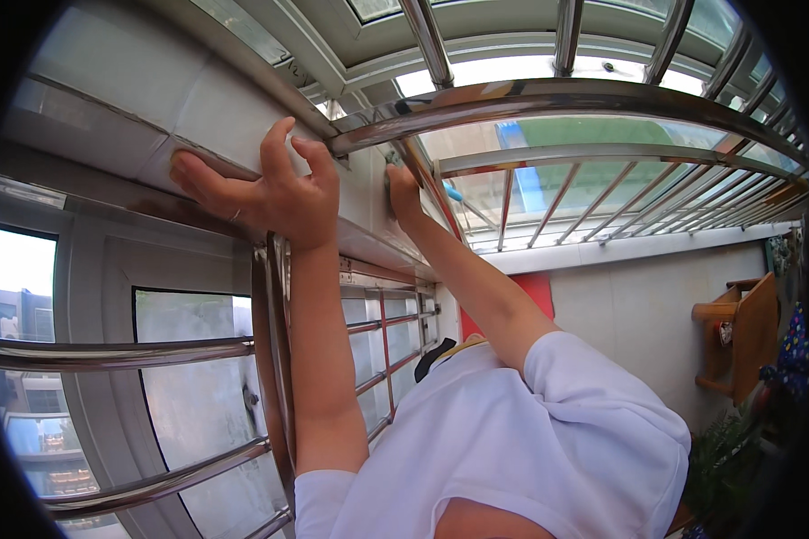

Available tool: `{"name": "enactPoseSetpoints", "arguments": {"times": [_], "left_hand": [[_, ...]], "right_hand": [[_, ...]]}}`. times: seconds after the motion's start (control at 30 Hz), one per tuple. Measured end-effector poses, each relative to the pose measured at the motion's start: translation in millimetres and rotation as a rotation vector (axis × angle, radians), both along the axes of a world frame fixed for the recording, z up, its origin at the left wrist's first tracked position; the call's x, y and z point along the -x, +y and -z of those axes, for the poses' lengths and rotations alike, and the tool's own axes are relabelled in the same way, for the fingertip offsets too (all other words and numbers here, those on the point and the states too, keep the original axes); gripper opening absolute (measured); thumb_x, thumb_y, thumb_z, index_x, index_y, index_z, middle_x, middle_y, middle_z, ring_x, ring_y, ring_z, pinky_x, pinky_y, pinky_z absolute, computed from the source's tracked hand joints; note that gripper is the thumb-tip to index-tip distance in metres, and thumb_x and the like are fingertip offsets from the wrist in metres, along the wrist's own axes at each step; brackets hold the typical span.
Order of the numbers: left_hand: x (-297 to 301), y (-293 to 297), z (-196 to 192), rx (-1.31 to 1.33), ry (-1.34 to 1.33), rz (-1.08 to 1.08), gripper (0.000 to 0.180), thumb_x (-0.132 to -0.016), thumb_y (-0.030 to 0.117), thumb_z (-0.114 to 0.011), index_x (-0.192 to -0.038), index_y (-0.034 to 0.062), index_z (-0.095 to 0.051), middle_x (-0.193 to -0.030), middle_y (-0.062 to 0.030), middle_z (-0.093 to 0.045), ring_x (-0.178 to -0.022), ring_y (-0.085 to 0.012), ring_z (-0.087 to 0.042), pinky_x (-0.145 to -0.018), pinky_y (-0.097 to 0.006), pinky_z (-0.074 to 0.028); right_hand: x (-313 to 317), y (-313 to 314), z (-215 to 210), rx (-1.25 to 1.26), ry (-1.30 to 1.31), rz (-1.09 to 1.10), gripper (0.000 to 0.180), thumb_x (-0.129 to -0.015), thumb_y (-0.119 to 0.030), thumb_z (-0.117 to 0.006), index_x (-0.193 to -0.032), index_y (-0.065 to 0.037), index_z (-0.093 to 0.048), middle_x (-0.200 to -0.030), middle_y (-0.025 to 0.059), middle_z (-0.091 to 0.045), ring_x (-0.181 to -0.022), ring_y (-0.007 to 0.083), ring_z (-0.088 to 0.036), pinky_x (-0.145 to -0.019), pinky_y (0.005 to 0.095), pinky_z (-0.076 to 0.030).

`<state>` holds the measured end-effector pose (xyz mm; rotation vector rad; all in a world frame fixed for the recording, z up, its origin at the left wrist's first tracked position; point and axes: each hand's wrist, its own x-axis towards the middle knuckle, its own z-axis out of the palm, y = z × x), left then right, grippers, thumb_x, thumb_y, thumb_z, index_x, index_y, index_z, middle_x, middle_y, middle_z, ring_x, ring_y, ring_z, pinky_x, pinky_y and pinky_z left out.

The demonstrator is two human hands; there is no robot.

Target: The person wipes a metal clothes-drying rack and the surrounding window frame with a cloth.

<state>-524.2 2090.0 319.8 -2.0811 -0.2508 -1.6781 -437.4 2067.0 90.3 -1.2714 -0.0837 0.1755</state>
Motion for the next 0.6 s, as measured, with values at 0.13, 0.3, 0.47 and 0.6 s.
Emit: {"name": "enactPoseSetpoints", "arguments": {"times": [0.13, 0.3, 0.47, 0.6], "left_hand": [[-1, -1, -1, -0.008, -0.009, -0.012, 0.012, -0.081, 0.022, -0.065, -0.09, 0.0203, -0.072, -0.151, -0.0318, -0.014, -0.142, -0.0505, -0.011, -0.111, -0.06, -0.02], [0, 0, 1, 0.002, -0.004, -0.032, 0.012, -0.08, 0.023, -0.065, -0.089, 0.0205, -0.072, -0.151, -0.0321, -0.014, -0.142, -0.0505, -0.011, -0.111, -0.06, -0.02], [3, 3, 2, -0.004, 0.003, -0.027, 0.012, -0.08, 0.024, -0.065, -0.089, 0.0212, -0.072, -0.151, -0.032, -0.014, -0.143, -0.05, -0.01, -0.11, -0.06, -0.021], [-8, -6, -4, -0.001, 0.008, 0.028, 0.012, -0.08, 0.024, -0.064, -0.089, 0.0217, -0.072, -0.151, -0.0317, -0.014, -0.143, -0.0495, -0.008, -0.109, -0.061, -0.021]], "right_hand": [[16, 2, -46, 0.096, -0.411, 0.169, 0.035, -0.094, -0.03, -0.046, -0.105, 0.002, -0.057, -0.102, 0.0256, -0.059, -0.099, 0.0445, -0.053, -0.09, 0.0483, -0.04], [16, -5, -74, -0.037, -0.522, 0.106, 0.034, -0.095, -0.03, -0.044, -0.103, 0.001, -0.057, -0.105, 0.0248, -0.058, -0.102, 0.0448, -0.051, -0.091, 0.0507, -0.038], [13, 11, 38, -0.015, -0.27, 0.01, 0.044, -0.093, -0.034, -0.045, -0.119, 0.0, -0.055, -0.117, 0.0306, -0.056, -0.107, 0.0471, -0.052, -0.094, 0.0483, -0.039], [-4, 17, 180, 0.01, 0.141, -0.041, 0.043, -0.092, -0.035, -0.05, -0.118, 0.0, -0.056, -0.109, 0.0149, -0.059, -0.101, 0.0256, -0.056, -0.091, 0.0369, -0.042]]}}
